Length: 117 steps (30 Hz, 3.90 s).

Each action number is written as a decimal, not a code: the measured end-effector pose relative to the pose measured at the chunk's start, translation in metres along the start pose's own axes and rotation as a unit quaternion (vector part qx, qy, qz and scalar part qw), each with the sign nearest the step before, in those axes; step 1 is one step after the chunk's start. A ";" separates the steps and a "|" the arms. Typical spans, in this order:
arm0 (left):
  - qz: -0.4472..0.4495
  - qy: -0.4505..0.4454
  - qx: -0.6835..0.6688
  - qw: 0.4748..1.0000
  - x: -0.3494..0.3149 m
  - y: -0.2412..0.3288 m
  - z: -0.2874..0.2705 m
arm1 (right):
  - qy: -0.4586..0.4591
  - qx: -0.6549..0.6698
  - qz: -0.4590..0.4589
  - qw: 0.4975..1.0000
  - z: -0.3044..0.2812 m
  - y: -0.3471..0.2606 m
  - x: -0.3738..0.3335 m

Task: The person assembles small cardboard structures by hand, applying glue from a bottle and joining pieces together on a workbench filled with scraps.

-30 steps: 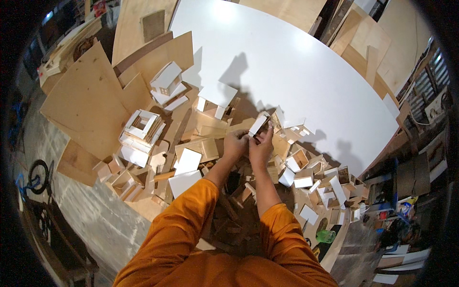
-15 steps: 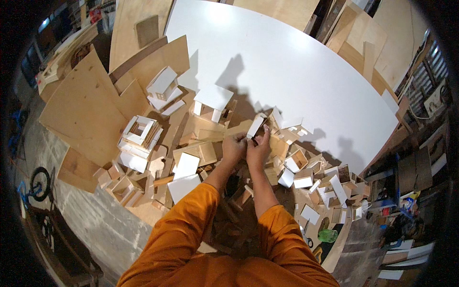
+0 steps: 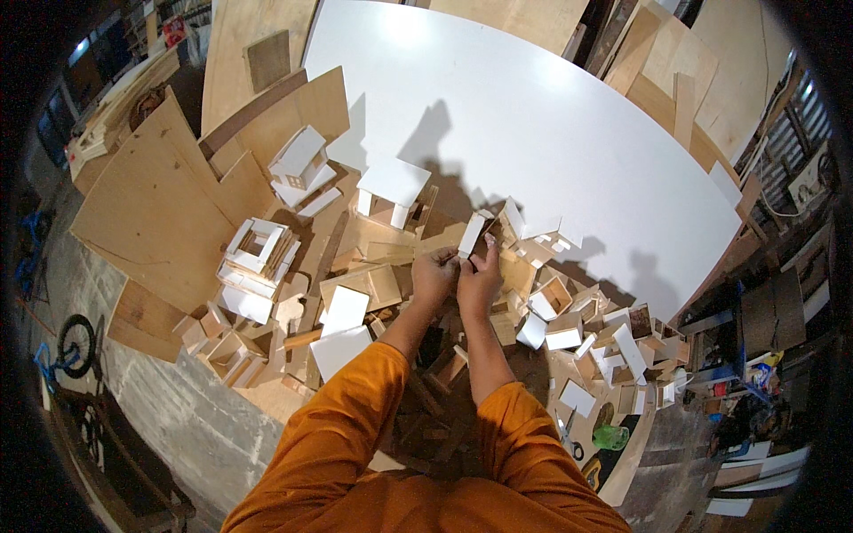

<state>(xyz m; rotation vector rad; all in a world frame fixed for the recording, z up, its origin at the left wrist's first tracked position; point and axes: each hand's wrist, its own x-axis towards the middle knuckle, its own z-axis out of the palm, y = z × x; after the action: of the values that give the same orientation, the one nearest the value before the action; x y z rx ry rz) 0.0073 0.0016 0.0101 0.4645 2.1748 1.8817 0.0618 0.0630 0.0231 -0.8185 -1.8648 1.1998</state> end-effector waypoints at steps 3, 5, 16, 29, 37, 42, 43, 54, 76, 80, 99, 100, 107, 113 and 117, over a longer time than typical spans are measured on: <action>-0.005 0.000 -0.006 1.000 0.001 -0.004 0.001 | 0.003 -0.013 0.001 1.000 0.000 -0.001 -0.001; -0.005 0.002 -0.008 1.000 0.002 -0.006 0.002 | 0.001 -0.026 0.013 1.000 0.001 0.001 0.000; 0.008 -0.031 -0.029 0.999 0.008 -0.006 -0.003 | 0.017 -0.091 -0.053 0.994 0.001 0.013 0.000; -0.007 -0.046 -0.041 0.998 0.011 -0.020 0.004 | -0.004 -0.066 -0.052 0.996 -0.001 0.010 0.000; 0.001 -0.003 0.053 0.999 0.003 -0.002 0.000 | -0.012 -0.043 -0.008 0.999 -0.001 0.002 -0.001; -0.014 -0.009 -0.006 1.000 0.004 -0.009 0.003 | -0.005 -0.054 -0.031 0.998 -0.003 0.001 -0.001; -0.015 -0.013 -0.023 1.000 0.004 -0.011 0.005 | -0.006 -0.060 -0.034 0.998 -0.005 0.004 0.000; 0.027 -0.038 -0.113 0.992 0.013 -0.026 0.001 | -0.001 -0.025 -0.068 0.997 -0.052 -0.028 -0.002; 0.053 -0.127 -0.147 0.979 0.014 -0.030 -0.013 | 0.073 0.060 -0.073 0.993 -0.273 -0.053 -0.091; 0.018 -0.084 -0.090 0.992 0.010 -0.028 -0.025 | 0.067 0.033 -0.045 0.996 -0.289 -0.041 -0.107; 0.020 -0.027 -0.115 0.993 -0.058 0.040 -0.038 | 0.056 0.014 -0.028 0.998 -0.331 -0.036 -0.136; 0.028 -0.030 -0.115 0.992 -0.072 0.051 -0.040 | 0.054 0.002 -0.031 0.998 -0.337 -0.036 -0.137; 0.044 -0.038 -0.081 0.995 -0.163 0.045 -0.065 | 0.020 -0.010 -0.043 0.999 -0.369 -0.025 -0.157; 0.075 -0.010 -0.019 0.997 -0.175 0.013 -0.062 | 0.000 -0.022 -0.020 1.000 -0.398 -0.014 -0.174; 0.032 -0.014 -0.018 0.999 -0.154 0.017 -0.040 | -0.021 -0.041 -0.029 0.999 -0.403 -0.004 -0.174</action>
<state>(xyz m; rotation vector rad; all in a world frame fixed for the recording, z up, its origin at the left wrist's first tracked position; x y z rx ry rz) 0.1366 -0.0912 0.0280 0.5581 2.1281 1.9317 0.4936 0.0965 0.0925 -0.7841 -1.9701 1.1179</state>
